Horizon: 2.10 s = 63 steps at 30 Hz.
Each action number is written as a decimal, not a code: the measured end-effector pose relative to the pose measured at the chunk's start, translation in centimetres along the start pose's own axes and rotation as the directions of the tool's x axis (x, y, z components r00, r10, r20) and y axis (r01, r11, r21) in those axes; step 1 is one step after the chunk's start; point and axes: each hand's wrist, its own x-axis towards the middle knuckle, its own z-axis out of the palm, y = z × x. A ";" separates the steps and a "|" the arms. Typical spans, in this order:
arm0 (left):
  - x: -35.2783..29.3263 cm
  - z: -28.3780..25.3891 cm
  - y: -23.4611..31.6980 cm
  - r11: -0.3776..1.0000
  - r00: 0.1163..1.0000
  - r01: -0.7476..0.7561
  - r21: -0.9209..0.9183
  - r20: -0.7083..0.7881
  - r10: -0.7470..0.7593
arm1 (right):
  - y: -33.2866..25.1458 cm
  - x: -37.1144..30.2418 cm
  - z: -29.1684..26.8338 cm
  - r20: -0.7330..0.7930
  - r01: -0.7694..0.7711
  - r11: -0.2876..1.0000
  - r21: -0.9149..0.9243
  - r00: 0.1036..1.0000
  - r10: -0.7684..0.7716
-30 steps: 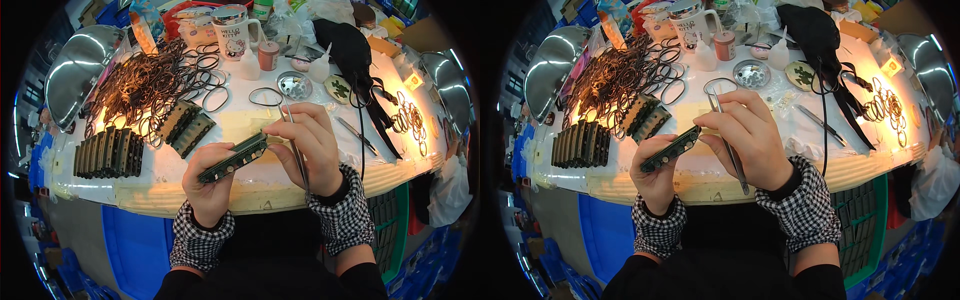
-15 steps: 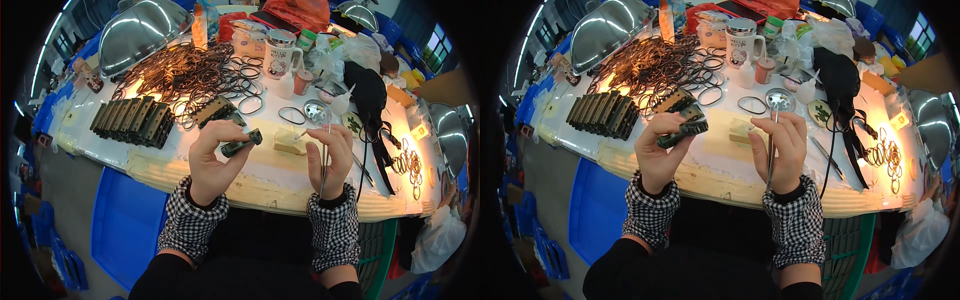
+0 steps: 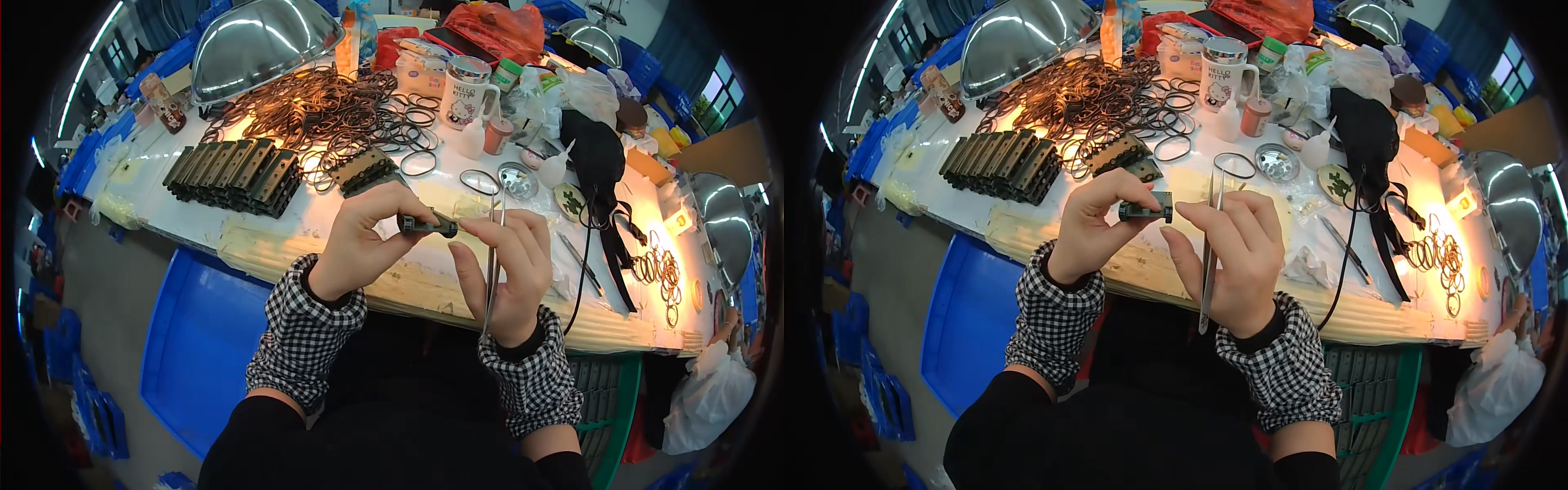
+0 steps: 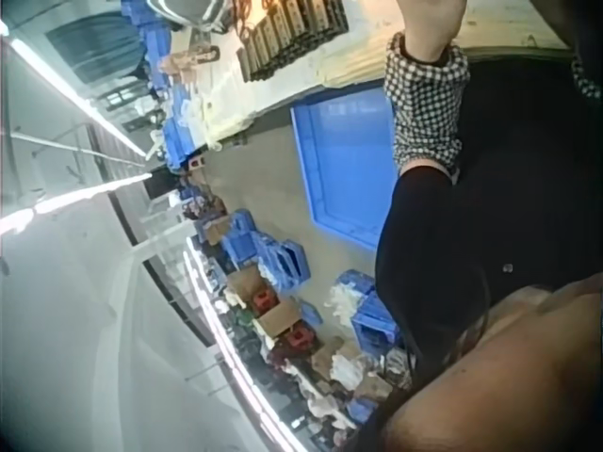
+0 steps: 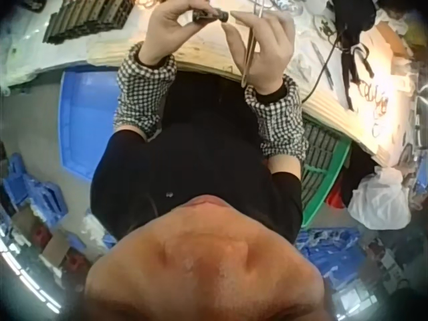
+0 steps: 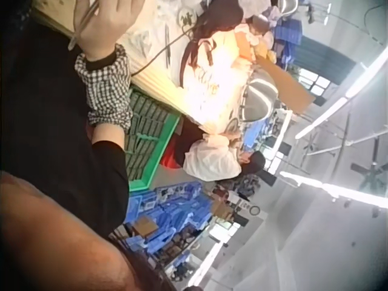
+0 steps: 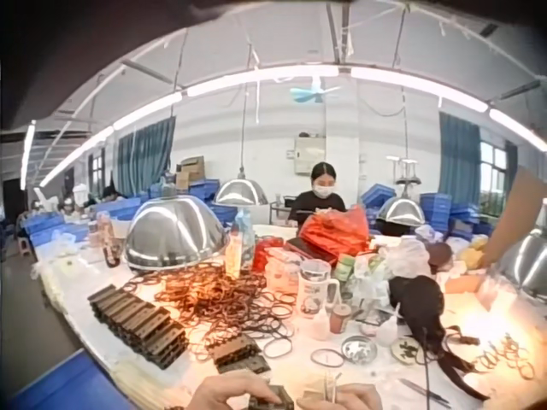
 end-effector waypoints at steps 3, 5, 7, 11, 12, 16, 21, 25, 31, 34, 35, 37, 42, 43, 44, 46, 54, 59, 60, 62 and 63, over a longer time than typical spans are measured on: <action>-0.1 0.6 0.9 1.000 1.000 0.011 -0.008 0.004 -0.011 | -0.2 -0.2 0.1 -0.019 -0.042 0.999 0.014 0.999 0.043; -0.3 0.9 1.2 1.000 1.000 -0.008 0.015 -0.005 0.008 | -0.7 -0.2 0.0 -0.037 -0.086 0.994 0.072 0.995 0.089; -0.5 1.2 1.0 0.996 0.998 -0.056 0.064 -0.014 0.057 | -0.9 -0.4 0.1 -0.058 -0.121 0.987 0.106 0.990 0.128; -1.1 2.5 1.9 0.984 0.989 -0.090 0.154 -0.104 0.107 | -1.6 -1.0 0.2 -0.112 -0.159 0.981 0.114 0.979 0.172; -1.5 2.8 1.9 0.981 0.984 -0.091 0.170 -0.134 0.115 | -1.7 -1.2 0.3 -0.124 -0.165 0.979 0.119 0.976 0.180; -2.6 3.2 1.9 0.998 0.986 0.048 -0.051 -0.157 -0.055 | -2.2 -1.8 0.0 -0.052 -0.210 0.971 0.118 0.975 0.217; -3.7 2.4 2.4 0.610 0.820 0.438 -0.660 0.016 -0.572 | -1.9 -2.8 -0.8 -0.019 -0.317 0.935 0.161 0.946 0.324; -4.2 2.0 2.5 0.474 0.722 0.522 -0.709 0.070 -0.689 | -2.0 -4.6 -0.6 0.063 -0.502 0.821 0.272 0.860 0.506; -4.4 2.1 1.8 0.331 0.677 0.506 -0.796 0.128 -0.725 | -2.6 -5.9 -0.5 0.379 -0.734 0.427 0.529 0.654 0.655; -4.6 2.3 1.6 0.341 0.688 0.513 -0.788 0.140 -0.713 | -2.5 -6.8 0.2 0.491 -0.750 0.223 0.623 0.596 0.636; -4.7 2.4 1.6 0.329 0.691 0.507 -0.797 0.147 -0.708 | -2.5 -7.0 0.3 0.515 -0.740 0.143 0.657 0.579 0.633; -5.0 2.2 1.7 0.280 0.733 0.450 -0.848 0.172 -0.658 | -2.2 -6.8 0.1 0.432 -0.700 0.320 0.638 0.670 0.604; -6.8 -1.1 1.1 0.544 0.799 0.598 -0.588 0.485 -0.355 | -1.8 -4.1 -4.2 0.510 -0.461 0.814 0.353 0.825 0.246; -6.8 -1.7 1.2 0.669 0.750 0.615 -0.418 0.572 -0.332 | -1.9 -3.6 -4.8 0.590 -0.416 0.854 0.313 0.790 0.169; -6.8 -1.5 1.7 0.587 0.677 0.704 -0.398 0.624 -0.389 | -2.0 -3.2 -4.9 0.622 -0.344 0.888 0.304 0.778 0.089; -7.4 -0.8 2.1 0.494 0.591 0.787 -0.369 0.678 -0.436 | -2.3 -2.8 -4.4 0.636 -0.261 0.912 0.316 0.772 0.001; -6.8 -6.7 1.8 0.800 0.786 0.532 -0.277 -0.191 -0.589 | -1.7 -3.2 -5.0 0.356 -0.244 0.955 0.167 0.918 0.173; -3.2 -11.9 -2.2 0.614 0.847 0.477 0.629 -0.516 -0.129 | -1.4 -4.5 -5.3 0.377 -0.313 0.940 0.138 0.894 0.242; -3.4 -12.9 -2.9 0.492 0.859 0.476 0.729 -0.506 -0.080 | -1.4 -4.7 -4.9 0.389 -0.312 0.939 0.143 0.890 0.237; -3.3 -13.8 -4.1 0.410 0.896 0.414 0.812 -0.444 -0.025 | -1.5 -5.2 -5.0 0.397 -0.323 0.936 0.137 0.884 0.247; -3.1 -14.0 -4.6 0.367 0.915 0.377 0.850 -0.404 -0.003 | -1.5 -5.5 -5.1 0.398 -0.334 0.934 0.131 0.880 0.259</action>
